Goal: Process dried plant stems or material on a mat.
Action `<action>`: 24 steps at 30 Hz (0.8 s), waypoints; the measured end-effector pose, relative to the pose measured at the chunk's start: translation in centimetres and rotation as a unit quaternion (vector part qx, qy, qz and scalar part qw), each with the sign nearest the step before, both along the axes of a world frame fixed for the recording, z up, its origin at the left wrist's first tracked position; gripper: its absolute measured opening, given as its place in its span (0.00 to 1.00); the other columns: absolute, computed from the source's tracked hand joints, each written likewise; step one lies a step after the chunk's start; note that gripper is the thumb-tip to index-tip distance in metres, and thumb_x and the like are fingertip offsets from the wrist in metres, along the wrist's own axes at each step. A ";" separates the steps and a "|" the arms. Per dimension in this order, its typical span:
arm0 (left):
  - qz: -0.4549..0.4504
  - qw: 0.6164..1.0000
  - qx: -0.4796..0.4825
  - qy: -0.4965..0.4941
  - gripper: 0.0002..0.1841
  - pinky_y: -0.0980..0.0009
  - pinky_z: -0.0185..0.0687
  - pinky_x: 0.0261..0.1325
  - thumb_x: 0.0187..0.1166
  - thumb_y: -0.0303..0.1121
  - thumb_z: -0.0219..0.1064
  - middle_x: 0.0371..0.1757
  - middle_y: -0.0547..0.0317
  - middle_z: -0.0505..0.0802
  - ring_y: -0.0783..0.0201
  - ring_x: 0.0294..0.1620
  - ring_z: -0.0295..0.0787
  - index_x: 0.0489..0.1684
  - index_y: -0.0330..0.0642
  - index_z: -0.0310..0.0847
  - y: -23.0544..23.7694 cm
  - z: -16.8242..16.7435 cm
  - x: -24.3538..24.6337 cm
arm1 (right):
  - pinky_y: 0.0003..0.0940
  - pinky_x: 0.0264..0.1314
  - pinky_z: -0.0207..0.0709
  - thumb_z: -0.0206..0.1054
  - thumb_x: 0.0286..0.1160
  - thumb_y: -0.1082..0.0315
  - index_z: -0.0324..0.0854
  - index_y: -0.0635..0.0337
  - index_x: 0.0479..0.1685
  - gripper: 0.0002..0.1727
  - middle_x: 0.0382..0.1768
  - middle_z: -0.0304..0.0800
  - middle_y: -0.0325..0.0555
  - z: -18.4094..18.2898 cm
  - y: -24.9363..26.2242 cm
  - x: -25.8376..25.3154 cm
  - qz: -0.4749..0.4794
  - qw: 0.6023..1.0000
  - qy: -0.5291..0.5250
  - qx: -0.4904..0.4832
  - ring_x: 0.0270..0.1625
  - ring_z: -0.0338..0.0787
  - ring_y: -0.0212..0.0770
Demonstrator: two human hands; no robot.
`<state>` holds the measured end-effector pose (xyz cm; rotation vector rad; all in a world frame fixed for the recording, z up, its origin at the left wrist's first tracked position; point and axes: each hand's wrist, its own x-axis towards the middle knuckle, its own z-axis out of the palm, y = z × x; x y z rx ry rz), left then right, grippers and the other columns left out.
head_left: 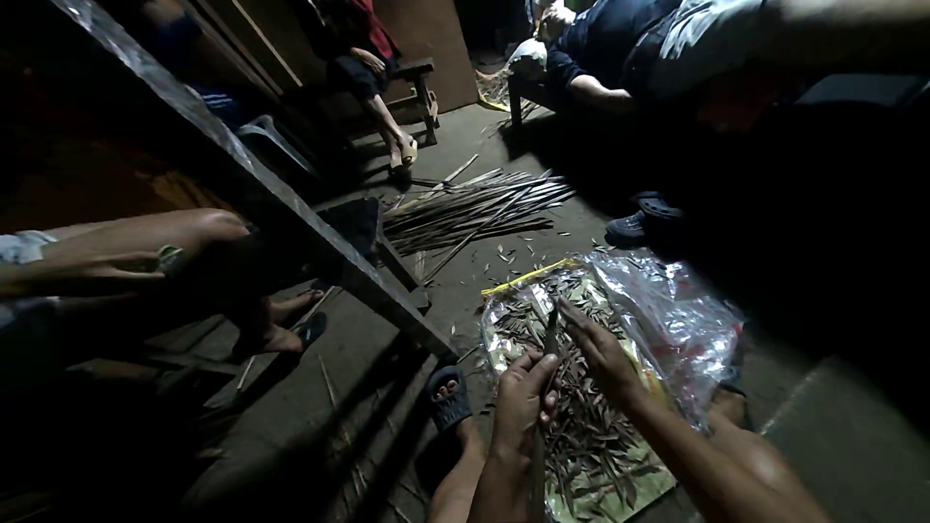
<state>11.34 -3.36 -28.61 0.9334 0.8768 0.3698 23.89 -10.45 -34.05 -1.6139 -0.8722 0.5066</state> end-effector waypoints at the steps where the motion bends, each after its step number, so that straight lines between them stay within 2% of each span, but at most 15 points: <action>1: -0.004 1.000 0.005 0.004 0.08 0.87 0.65 0.10 0.89 0.25 0.56 0.18 0.63 0.83 0.80 0.08 0.70 0.39 0.36 0.79 -0.1 -0.2 -0.1 | 0.35 0.80 0.69 0.49 0.91 0.65 0.69 0.67 0.83 0.26 0.80 0.76 0.56 0.1 0.1 0.6 -0.012 0.999 0.044 0.005 0.76 0.81 0.37; 2: -0.004 1.000 0.013 0.010 0.08 0.87 0.65 0.10 0.89 0.25 0.57 0.18 0.63 0.82 0.80 0.08 0.69 0.39 0.36 0.79 -0.1 -0.3 -0.1 | 0.28 0.74 0.71 0.47 0.92 0.65 0.67 0.67 0.84 0.26 0.79 0.77 0.54 0.5 0.1 1.2 -0.018 0.997 0.077 -0.010 0.70 0.82 0.30; 3: 0.003 1.000 0.024 0.018 0.07 0.86 0.65 0.10 0.89 0.25 0.57 0.18 0.63 0.82 0.80 0.08 0.70 0.39 0.36 0.79 0.0 -0.3 -0.1 | 0.23 0.56 0.73 0.46 0.93 0.65 0.67 0.66 0.84 0.26 0.71 0.83 0.52 0.6 0.3 1.5 -0.030 0.994 0.098 -0.023 0.51 0.81 0.24; 4: 0.016 0.999 0.043 0.027 0.07 0.86 0.65 0.10 0.88 0.24 0.58 0.18 0.63 0.83 0.80 0.08 0.70 0.39 0.35 0.79 0.2 -0.3 -0.1 | 0.22 0.43 0.71 0.46 0.94 0.65 0.66 0.67 0.84 0.26 0.60 0.85 0.49 0.7 0.3 1.5 -0.027 0.992 0.114 -0.036 0.38 0.76 0.23; 6: 0.032 0.991 0.119 0.060 0.05 0.84 0.66 0.10 0.86 0.24 0.61 0.18 0.63 0.83 0.79 0.08 0.70 0.40 0.33 0.81 0.7 -0.5 0.0 | 0.25 0.32 0.68 0.44 0.93 0.63 0.66 0.65 0.84 0.26 0.40 0.80 0.42 0.9 0.1 0.9 0.025 0.989 0.134 -0.065 0.28 0.70 0.26; 8: 0.032 0.958 0.261 0.116 0.06 0.83 0.69 0.14 0.84 0.26 0.65 0.22 0.63 0.85 0.79 0.11 0.73 0.43 0.32 0.85 1.2 -1.3 -0.2 | 0.26 0.35 0.69 0.45 0.93 0.62 0.65 0.64 0.85 0.27 0.44 0.83 0.45 1.5 -0.4 -0.5 0.086 0.984 0.132 -0.078 0.30 0.71 0.27; 9: 0.030 0.922 0.354 0.153 0.07 0.81 0.74 0.21 0.83 0.27 0.67 0.27 0.62 0.89 0.78 0.17 0.78 0.45 0.33 0.89 1.2 -1.8 -0.3 | 0.28 0.40 0.72 0.46 0.92 0.61 0.63 0.63 0.87 0.28 0.50 0.85 0.48 1.7 -0.6 -1.2 0.107 0.983 0.120 -0.084 0.34 0.74 0.29; 10: 0.028 0.879 0.440 0.183 0.09 0.75 0.81 0.35 0.81 0.27 0.67 0.34 0.56 0.94 0.72 0.27 0.86 0.47 0.33 0.92 1.2 -2.2 -0.4 | 0.32 0.48 0.74 0.46 0.92 0.60 0.61 0.63 0.88 0.29 0.57 0.86 0.53 1.9 -0.7 -1.8 0.123 0.983 0.105 -0.089 0.40 0.79 0.32; 11: 0.026 0.838 0.508 0.199 0.10 0.64 0.87 0.49 0.79 0.25 0.67 0.42 0.47 0.96 0.61 0.39 0.93 0.48 0.30 0.93 1.0 -2.5 -0.4 | 0.35 0.57 0.76 0.46 0.93 0.59 0.60 0.62 0.90 0.30 0.66 0.85 0.56 1.8 -0.9 -2.3 0.135 0.983 0.087 -0.094 0.48 0.83 0.35; 12: 0.027 0.800 0.563 0.207 0.09 0.55 0.88 0.54 0.76 0.21 0.67 0.44 0.40 0.96 0.51 0.44 0.96 0.43 0.26 0.93 0.8 -2.8 -0.2 | 0.38 0.64 0.75 0.46 0.93 0.59 0.60 0.62 0.90 0.30 0.71 0.82 0.57 1.8 -1.0 -2.7 0.139 0.983 0.075 -0.096 0.57 0.85 0.39; 13: 0.028 0.764 0.607 0.217 0.06 0.51 0.88 0.53 0.71 0.18 0.67 0.42 0.37 0.96 0.46 0.45 0.96 0.35 0.25 0.92 0.6 -3.1 0.0 | 0.43 0.75 0.72 0.46 0.93 0.59 0.60 0.63 0.90 0.30 0.79 0.76 0.58 1.9 -1.1 -2.9 0.144 0.982 0.067 -0.103 0.70 0.84 0.43; 15: 0.024 0.704 0.669 0.235 0.04 0.49 0.89 0.42 0.65 0.16 0.69 0.34 0.37 0.94 0.43 0.38 0.96 0.25 0.25 0.89 0.3 -3.6 0.2 | 0.47 0.83 0.66 0.45 0.93 0.59 0.61 0.64 0.89 0.30 0.83 0.71 0.58 1.6 -1.1 -3.2 0.136 0.984 0.055 -0.103 0.81 0.77 0.48; 18: 0.021 0.649 0.719 0.247 0.03 0.53 0.86 0.30 0.63 0.17 0.69 0.27 0.39 0.90 0.45 0.29 0.93 0.22 0.26 0.86 0.1 -3.8 0.5 | 0.49 0.81 0.68 0.46 0.93 0.59 0.65 0.65 0.87 0.29 0.79 0.77 0.59 1.0 -0.9 -3.7 0.096 0.991 0.017 -0.089 0.78 0.80 0.51; 20: 0.022 0.632 0.732 0.254 0.03 0.55 0.86 0.28 0.63 0.18 0.70 0.28 0.40 0.90 0.46 0.28 0.93 0.23 0.27 0.87 0.0 -3.7 0.7 | 0.51 0.79 0.70 0.47 0.93 0.60 0.67 0.64 0.86 0.28 0.76 0.80 0.59 1.0 -0.9 -4.0 0.071 0.994 -0.008 -0.086 0.76 0.83 0.52; 24: 0.041 0.605 0.756 0.245 0.02 0.58 0.86 0.26 0.65 0.20 0.71 0.28 0.43 0.91 0.49 0.26 0.92 0.25 0.29 0.89 0.0 -4.2 1.1 | 0.50 0.79 0.71 0.47 0.93 0.60 0.69 0.64 0.85 0.27 0.76 0.81 0.57 1.0 -0.8 -4.2 0.040 0.995 -0.004 -0.093 0.76 0.83 0.50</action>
